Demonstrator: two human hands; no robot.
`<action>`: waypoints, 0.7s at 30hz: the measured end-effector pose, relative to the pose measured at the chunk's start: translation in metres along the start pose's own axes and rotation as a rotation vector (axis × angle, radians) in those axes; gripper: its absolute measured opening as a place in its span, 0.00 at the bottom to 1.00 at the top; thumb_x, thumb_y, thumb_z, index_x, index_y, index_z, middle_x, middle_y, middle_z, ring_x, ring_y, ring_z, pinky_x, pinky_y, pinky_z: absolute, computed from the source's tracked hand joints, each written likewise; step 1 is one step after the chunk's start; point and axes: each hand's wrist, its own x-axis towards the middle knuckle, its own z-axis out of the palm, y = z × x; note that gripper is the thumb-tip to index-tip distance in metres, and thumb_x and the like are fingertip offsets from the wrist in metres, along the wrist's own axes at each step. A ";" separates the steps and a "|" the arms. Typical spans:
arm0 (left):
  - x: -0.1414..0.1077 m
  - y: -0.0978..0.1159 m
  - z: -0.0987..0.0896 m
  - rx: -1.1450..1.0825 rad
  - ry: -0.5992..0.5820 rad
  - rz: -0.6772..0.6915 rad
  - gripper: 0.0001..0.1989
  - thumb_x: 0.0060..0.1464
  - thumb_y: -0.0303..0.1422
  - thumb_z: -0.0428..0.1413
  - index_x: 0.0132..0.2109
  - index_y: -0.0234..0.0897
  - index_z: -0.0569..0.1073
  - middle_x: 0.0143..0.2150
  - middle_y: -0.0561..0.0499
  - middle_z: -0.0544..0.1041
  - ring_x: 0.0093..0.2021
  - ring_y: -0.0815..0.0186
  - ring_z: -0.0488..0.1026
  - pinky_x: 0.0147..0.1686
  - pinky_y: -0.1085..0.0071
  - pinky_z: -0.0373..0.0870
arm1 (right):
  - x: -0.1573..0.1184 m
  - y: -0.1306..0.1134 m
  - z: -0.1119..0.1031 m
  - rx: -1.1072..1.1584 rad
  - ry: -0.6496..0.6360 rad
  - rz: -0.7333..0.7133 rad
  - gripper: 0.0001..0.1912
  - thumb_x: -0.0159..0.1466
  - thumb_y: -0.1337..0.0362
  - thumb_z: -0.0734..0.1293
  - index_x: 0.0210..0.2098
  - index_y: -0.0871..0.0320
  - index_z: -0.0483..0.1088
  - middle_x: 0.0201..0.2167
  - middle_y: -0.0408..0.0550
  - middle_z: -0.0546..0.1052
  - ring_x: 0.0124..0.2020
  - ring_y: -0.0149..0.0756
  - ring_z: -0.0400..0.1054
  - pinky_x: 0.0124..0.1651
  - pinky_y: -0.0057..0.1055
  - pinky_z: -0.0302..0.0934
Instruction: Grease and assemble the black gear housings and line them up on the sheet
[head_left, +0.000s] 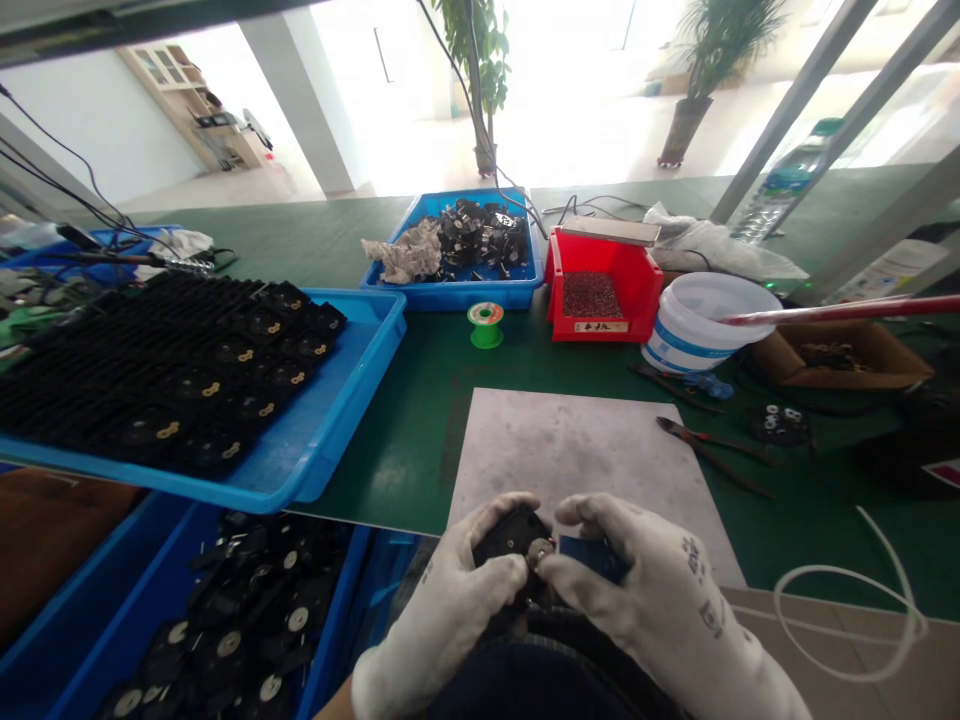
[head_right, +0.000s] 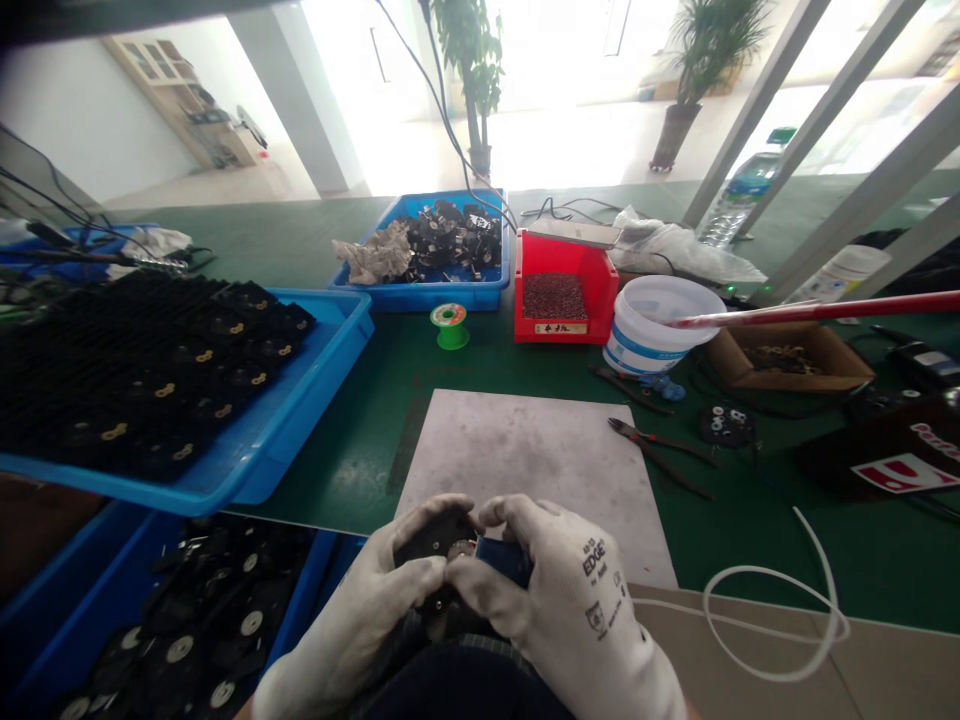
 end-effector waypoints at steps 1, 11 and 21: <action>0.000 0.001 0.001 -0.015 0.017 -0.020 0.25 0.56 0.34 0.62 0.62 0.41 0.76 0.54 0.47 0.80 0.54 0.55 0.78 0.46 0.71 0.77 | -0.001 0.001 -0.003 0.039 -0.034 0.060 0.20 0.61 0.56 0.76 0.50 0.50 0.73 0.36 0.40 0.82 0.32 0.33 0.79 0.33 0.24 0.68; 0.002 -0.008 -0.001 0.090 0.050 0.038 0.25 0.58 0.34 0.61 0.62 0.38 0.74 0.60 0.44 0.80 0.61 0.51 0.76 0.59 0.65 0.74 | -0.012 -0.011 -0.012 0.512 -0.150 0.389 0.15 0.75 0.51 0.62 0.48 0.52 0.75 0.35 0.47 0.79 0.37 0.37 0.76 0.40 0.29 0.69; 0.001 -0.008 -0.001 0.081 0.015 0.034 0.25 0.60 0.35 0.61 0.63 0.38 0.72 0.61 0.44 0.79 0.62 0.52 0.76 0.61 0.63 0.73 | -0.005 -0.015 -0.004 0.690 -0.329 0.562 0.15 0.70 0.49 0.66 0.38 0.55 0.68 0.30 0.41 0.71 0.29 0.30 0.62 0.32 0.28 0.57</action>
